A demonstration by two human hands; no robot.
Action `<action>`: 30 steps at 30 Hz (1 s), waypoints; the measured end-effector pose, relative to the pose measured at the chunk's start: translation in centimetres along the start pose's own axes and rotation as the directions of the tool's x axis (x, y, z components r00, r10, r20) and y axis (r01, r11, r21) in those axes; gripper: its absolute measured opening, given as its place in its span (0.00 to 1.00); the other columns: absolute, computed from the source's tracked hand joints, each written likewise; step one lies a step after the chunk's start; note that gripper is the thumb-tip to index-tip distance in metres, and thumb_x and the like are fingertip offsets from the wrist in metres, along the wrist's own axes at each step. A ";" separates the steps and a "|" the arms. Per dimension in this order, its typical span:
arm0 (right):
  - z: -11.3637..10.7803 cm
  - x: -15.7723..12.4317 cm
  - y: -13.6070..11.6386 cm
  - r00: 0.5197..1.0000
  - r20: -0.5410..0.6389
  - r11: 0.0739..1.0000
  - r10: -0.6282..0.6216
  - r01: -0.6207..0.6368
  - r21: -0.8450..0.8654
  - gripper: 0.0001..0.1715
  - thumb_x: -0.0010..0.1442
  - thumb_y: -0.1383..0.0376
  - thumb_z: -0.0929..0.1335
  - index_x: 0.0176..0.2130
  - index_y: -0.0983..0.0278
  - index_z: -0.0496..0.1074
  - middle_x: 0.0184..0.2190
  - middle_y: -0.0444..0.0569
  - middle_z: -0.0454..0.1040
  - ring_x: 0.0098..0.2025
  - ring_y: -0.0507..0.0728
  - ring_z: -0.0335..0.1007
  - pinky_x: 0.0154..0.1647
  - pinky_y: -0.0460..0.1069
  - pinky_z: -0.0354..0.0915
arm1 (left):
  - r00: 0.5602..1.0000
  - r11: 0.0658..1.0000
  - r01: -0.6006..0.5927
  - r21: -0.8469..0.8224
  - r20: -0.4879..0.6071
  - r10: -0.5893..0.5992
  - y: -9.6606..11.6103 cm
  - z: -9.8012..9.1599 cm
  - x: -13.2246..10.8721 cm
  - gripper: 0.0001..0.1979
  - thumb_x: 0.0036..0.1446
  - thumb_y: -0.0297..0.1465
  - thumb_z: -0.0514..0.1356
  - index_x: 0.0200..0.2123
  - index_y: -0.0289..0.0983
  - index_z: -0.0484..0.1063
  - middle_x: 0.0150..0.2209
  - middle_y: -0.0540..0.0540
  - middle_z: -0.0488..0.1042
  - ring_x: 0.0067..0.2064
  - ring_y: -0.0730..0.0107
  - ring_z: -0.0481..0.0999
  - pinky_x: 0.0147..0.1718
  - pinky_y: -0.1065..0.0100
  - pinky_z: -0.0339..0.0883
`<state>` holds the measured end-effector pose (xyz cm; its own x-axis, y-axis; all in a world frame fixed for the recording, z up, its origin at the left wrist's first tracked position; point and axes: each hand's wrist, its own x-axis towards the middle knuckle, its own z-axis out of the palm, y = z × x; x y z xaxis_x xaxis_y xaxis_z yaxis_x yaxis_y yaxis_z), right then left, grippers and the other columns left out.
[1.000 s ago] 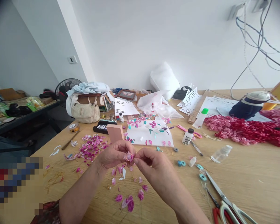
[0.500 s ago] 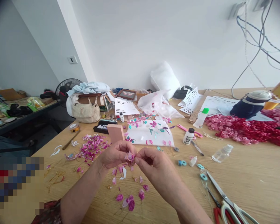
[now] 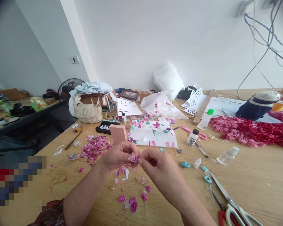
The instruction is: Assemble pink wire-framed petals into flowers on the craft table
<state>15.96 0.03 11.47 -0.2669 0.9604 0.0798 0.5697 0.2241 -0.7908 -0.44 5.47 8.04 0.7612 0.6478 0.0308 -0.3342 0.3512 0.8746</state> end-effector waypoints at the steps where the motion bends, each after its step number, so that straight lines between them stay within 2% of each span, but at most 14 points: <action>1: 0.0 0.0 0.0 1.000 -0.002 1.000 -0.004 0.004 -0.007 0.13 0.55 0.61 0.61 0.22 0.63 0.66 0.18 0.41 0.61 0.22 0.51 0.55 0.21 0.45 0.52 | 1.000 1.000 0.001 -0.003 -0.002 -0.001 0.0 0.0 0.0 0.09 0.40 0.28 0.66 0.26 0.31 0.70 0.22 0.49 0.71 0.25 0.76 0.71 0.25 0.74 0.65; 9: 0.0 0.0 -0.1 1.000 0.001 1.000 -0.013 0.013 -0.011 0.13 0.55 0.61 0.60 0.23 0.62 0.66 0.17 0.41 0.62 0.21 0.51 0.56 0.20 0.45 0.53 | 1.000 1.000 0.015 0.011 -0.024 -0.015 0.1 0.1 -0.1 0.10 0.39 0.29 0.66 0.26 0.32 0.70 0.22 0.49 0.71 0.25 0.76 0.71 0.25 0.74 0.65; 17: -0.1 -0.1 -0.1 1.000 0.013 0.999 -0.014 0.014 -0.031 0.15 0.56 0.58 0.60 0.23 0.62 0.66 0.18 0.42 0.64 0.22 0.52 0.58 0.21 0.45 0.54 | 0.999 0.999 -0.038 0.010 0.033 0.037 0.1 -0.2 -0.1 0.06 0.43 0.25 0.64 0.26 0.31 0.70 0.23 0.48 0.72 0.25 0.75 0.73 0.24 0.75 0.66; 24: -0.1 0.0 -0.2 1.000 0.009 1.000 0.005 -0.004 -0.023 0.14 0.55 0.59 0.60 0.24 0.63 0.67 0.19 0.43 0.65 0.22 0.52 0.58 0.21 0.45 0.54 | 0.997 0.999 -0.035 0.010 0.070 0.034 0.2 -0.6 -0.2 0.07 0.43 0.27 0.64 0.28 0.31 0.70 0.24 0.47 0.72 0.26 0.75 0.73 0.27 0.73 0.67; 30: -0.2 -0.2 -0.1 1.000 0.006 1.000 0.013 -0.013 -0.022 0.15 0.55 0.59 0.60 0.23 0.63 0.66 0.18 0.42 0.64 0.22 0.51 0.57 0.20 0.45 0.54 | 0.998 0.999 -0.027 0.037 0.052 0.025 0.3 -0.5 -0.3 0.07 0.44 0.28 0.64 0.28 0.31 0.71 0.25 0.47 0.73 0.26 0.73 0.73 0.26 0.73 0.67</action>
<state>16.08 -0.17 11.65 -0.2643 0.9622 0.0657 0.5897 0.2151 -0.7785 -1.05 5.76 8.05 0.7803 0.6205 0.0775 -0.3340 0.3087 0.8906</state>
